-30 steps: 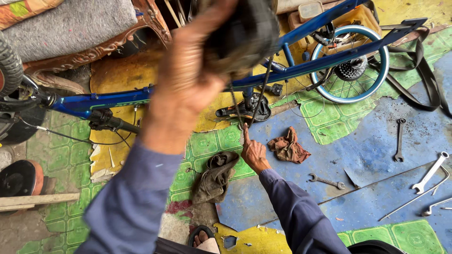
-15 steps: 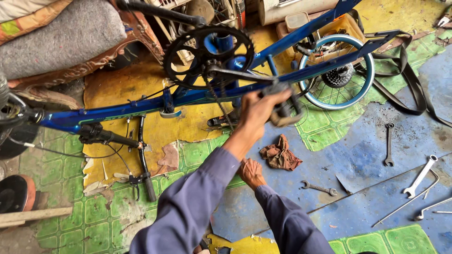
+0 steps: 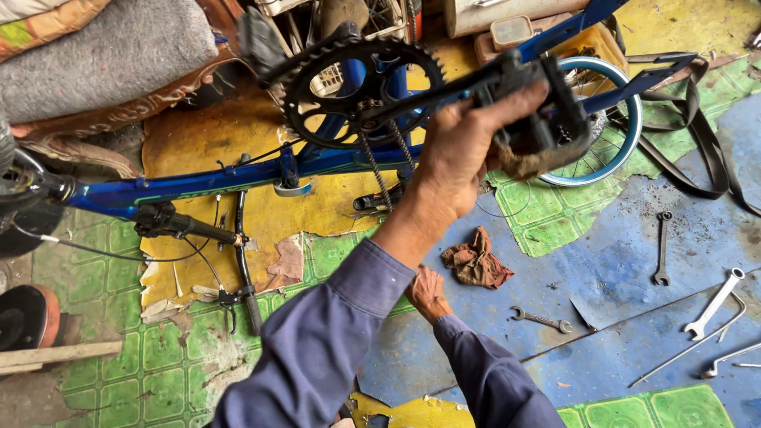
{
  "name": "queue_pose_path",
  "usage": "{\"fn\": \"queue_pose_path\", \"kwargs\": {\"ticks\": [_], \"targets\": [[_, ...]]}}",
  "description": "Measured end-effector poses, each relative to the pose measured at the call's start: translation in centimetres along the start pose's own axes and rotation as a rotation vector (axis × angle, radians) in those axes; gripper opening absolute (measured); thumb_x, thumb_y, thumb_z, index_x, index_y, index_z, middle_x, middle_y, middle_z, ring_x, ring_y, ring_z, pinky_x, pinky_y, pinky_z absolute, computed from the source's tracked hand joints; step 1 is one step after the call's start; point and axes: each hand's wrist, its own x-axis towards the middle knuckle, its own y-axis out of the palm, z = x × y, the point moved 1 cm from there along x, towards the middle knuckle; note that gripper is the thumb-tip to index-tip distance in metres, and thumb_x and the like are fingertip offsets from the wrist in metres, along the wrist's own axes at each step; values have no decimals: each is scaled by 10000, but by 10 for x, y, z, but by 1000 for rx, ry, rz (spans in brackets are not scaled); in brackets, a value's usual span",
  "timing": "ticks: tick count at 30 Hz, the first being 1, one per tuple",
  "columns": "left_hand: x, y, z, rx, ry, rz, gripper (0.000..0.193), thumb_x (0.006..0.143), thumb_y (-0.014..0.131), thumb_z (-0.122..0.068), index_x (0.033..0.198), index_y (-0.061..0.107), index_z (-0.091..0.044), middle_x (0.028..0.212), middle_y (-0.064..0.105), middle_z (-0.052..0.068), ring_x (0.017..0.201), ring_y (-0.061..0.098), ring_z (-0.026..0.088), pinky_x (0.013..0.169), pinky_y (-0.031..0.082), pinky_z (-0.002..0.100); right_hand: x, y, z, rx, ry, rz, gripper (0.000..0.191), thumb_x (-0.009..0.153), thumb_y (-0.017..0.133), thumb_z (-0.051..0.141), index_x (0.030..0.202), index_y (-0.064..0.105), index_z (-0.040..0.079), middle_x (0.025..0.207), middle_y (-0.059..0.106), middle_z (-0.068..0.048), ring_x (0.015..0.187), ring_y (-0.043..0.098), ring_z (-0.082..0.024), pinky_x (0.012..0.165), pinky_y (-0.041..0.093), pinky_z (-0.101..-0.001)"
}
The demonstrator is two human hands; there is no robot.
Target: The person sits on the floor of a bicycle repair shop and works on a bicycle chain, pressing and joining chain links by hand. They then lift the chain to the blue bicycle frame, thread it around the chainring and pedal crank, and wipe the chain with a rag.
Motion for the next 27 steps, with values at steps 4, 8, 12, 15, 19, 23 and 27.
{"fn": "queue_pose_path", "kwargs": {"ticks": [4, 8, 12, 15, 19, 23, 27], "targets": [[-11, 0, -46, -93, -40, 57, 408, 850, 877, -285, 1103, 709, -12, 965, 764, 132, 774, 752, 207, 626, 613, 284, 4, -6, -5, 187, 226, 76, 220, 953, 609, 311, 989, 703, 115, 831, 684, -179, 734, 665, -392, 638, 496, -510], [-31, -26, -105, -153, 0, 220, 374, 953, 820, -269, 1190, 696, -7, 1044, 758, 115, 856, 754, 199, 663, 606, 312, 29, -23, -3, 371, 212, -453, 244, 1038, 622, 293, 973, 669, 62, 842, 671, -186, 760, 658, -365, 675, 506, -477], [-54, -56, -146, -166, 10, 224, 314, 1050, 746, -243, 1263, 663, -27, 1119, 737, 101, 953, 745, 191, 819, 613, 326, 63, -41, 6, 760, 262, -499, 368, 1038, 531, 308, 1283, 577, 36, 1140, 691, -192, 1000, 697, -281, 784, 605, -380], [-66, -70, -152, -179, 37, 197, 305, 1091, 699, -281, 1266, 654, -34, 1126, 730, 88, 970, 738, 193, 850, 614, 351, 80, -50, 21, 827, 7, -423, 461, 1078, 535, 289, 1429, 474, -3, 1355, 584, -247, 1111, 654, -301, 893, 551, -412], [-80, -100, -138, -124, 84, 194, 373, 1042, 665, -383, 1234, 656, -63, 1051, 728, 70, 912, 735, 213, 754, 617, 403, 83, -52, 33, 761, -17, -277, 395, 1089, 525, 321, 1361, 559, 36, 1146, 713, -167, 1023, 697, -231, 844, 563, -367], [-90, -158, -86, -89, 137, 32, 363, 996, 667, -403, 1121, 676, -63, 915, 717, 62, 639, 633, 159, 597, 530, 331, 76, -50, 34, 759, -41, -238, 307, 1116, 535, 305, 1187, 684, 46, 893, 696, -82, 820, 657, -173, 743, 531, -334], [-84, -209, 16, 444, 171, -555, 205, 990, 728, -164, 1084, 663, 6, 893, 701, 94, 694, 614, 143, 597, 471, 321, 67, -55, 35, 1024, -19, -268, 280, 1098, 518, 272, 1195, 641, 40, 772, 557, -13, 695, 530, -97, 631, 463, -277]]}}
